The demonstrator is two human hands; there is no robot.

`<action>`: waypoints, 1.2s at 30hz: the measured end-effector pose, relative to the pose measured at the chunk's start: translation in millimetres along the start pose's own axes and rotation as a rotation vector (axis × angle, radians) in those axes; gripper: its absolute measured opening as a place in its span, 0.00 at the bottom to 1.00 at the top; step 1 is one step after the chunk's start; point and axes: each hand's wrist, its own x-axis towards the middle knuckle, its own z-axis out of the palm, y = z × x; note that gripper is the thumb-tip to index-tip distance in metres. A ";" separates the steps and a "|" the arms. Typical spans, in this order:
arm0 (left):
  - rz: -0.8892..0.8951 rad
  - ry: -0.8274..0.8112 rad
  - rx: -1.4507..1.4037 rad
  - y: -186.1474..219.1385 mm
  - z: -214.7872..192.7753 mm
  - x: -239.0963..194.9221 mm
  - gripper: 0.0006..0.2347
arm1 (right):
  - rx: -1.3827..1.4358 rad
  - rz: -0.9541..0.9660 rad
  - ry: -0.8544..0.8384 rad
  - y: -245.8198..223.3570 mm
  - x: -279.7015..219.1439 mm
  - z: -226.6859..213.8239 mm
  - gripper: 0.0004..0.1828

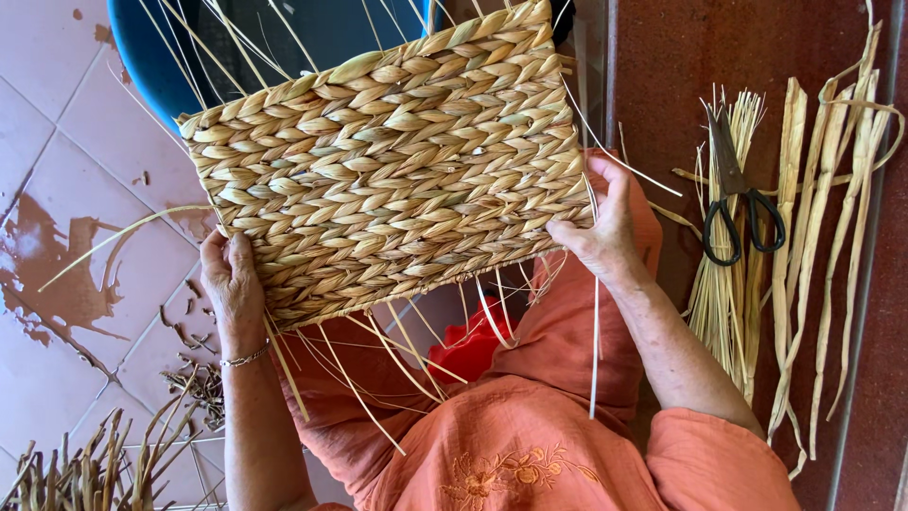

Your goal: The person weaves a rectangular basket using dried palm leaves, interlacing strands by hand and occasionally dipping them into a blue basin of water. After completing the weave, the person uses scissors to trim excess strands from the edges.

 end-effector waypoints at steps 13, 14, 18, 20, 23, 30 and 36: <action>0.010 0.010 0.068 -2.4 1.7 -1.4 0.14 | -0.122 -0.040 0.018 -13.7 -7.3 7.6 0.40; 0.018 0.015 0.080 -2.3 2.1 -1.6 0.14 | -0.165 -0.058 0.034 -15.5 -8.1 10.3 0.40; 0.020 0.008 0.039 2.4 2.7 -0.7 0.14 | -0.117 0.013 -0.028 -26.8 -5.2 4.8 0.41; -0.006 0.010 0.017 5.9 3.6 -2.3 0.14 | 0.008 0.089 -0.099 -30.5 -3.5 -8.1 0.43; -0.042 -0.001 0.004 9.5 2.1 -7.2 0.14 | 0.084 0.155 -0.076 -24.4 -2.9 -12.0 0.46; -0.040 0.011 -0.009 11.5 5.0 -7.0 0.13 | 0.145 0.141 -0.036 -11.3 -0.4 -4.5 0.44; -0.044 0.003 -0.060 7.1 5.6 -4.1 0.13 | -0.033 0.012 0.039 -1.4 -0.7 2.7 0.39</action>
